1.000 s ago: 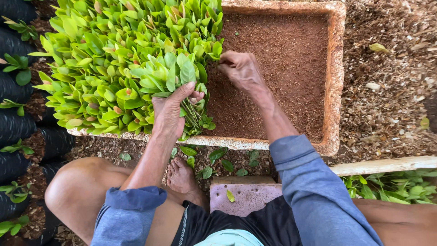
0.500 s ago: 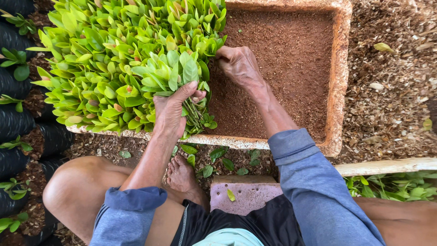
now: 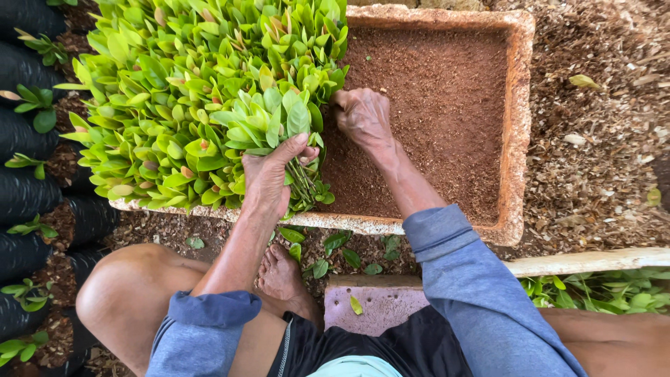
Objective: The person sorts through green plant cuttings, picking them up one by one and inserting them into a flat tray filled with reddish soil.
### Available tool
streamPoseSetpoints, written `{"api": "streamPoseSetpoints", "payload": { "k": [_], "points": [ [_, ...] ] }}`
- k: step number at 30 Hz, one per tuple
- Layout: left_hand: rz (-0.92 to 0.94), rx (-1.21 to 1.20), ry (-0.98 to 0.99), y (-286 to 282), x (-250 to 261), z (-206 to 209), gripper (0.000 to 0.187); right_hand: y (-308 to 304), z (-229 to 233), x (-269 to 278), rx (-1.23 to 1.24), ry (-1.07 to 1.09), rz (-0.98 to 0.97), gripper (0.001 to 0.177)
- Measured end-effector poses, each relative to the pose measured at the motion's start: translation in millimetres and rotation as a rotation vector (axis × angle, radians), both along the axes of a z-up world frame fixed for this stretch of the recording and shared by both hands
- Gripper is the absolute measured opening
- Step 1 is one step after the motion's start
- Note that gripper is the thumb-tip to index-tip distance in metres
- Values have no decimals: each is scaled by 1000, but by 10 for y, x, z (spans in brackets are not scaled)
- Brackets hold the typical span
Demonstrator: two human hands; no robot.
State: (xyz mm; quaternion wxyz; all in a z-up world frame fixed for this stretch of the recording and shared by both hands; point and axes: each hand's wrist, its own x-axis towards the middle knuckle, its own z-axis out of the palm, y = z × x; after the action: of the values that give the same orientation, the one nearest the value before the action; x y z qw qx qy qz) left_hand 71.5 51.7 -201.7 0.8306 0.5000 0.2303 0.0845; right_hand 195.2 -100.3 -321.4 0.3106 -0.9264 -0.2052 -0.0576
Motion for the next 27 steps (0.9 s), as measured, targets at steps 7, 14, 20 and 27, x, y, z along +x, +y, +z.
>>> {"api": "streamPoseSetpoints", "payload": {
  "k": [7,14,20,27],
  "points": [
    [-3,12,-5,-32,-9,96,31,54,-41,-70,-131,-20,-56,10],
    [-21,56,32,-37,-23,152,33,162,-127,-82,-200,45,-115,13],
    [-9,15,15,-40,-39,238,35,120,30,-122,-180,104,-78,16],
    [4,3,29,-19,-27,92,29,198,-272,23,-252,109,-122,16]
  ]
}}
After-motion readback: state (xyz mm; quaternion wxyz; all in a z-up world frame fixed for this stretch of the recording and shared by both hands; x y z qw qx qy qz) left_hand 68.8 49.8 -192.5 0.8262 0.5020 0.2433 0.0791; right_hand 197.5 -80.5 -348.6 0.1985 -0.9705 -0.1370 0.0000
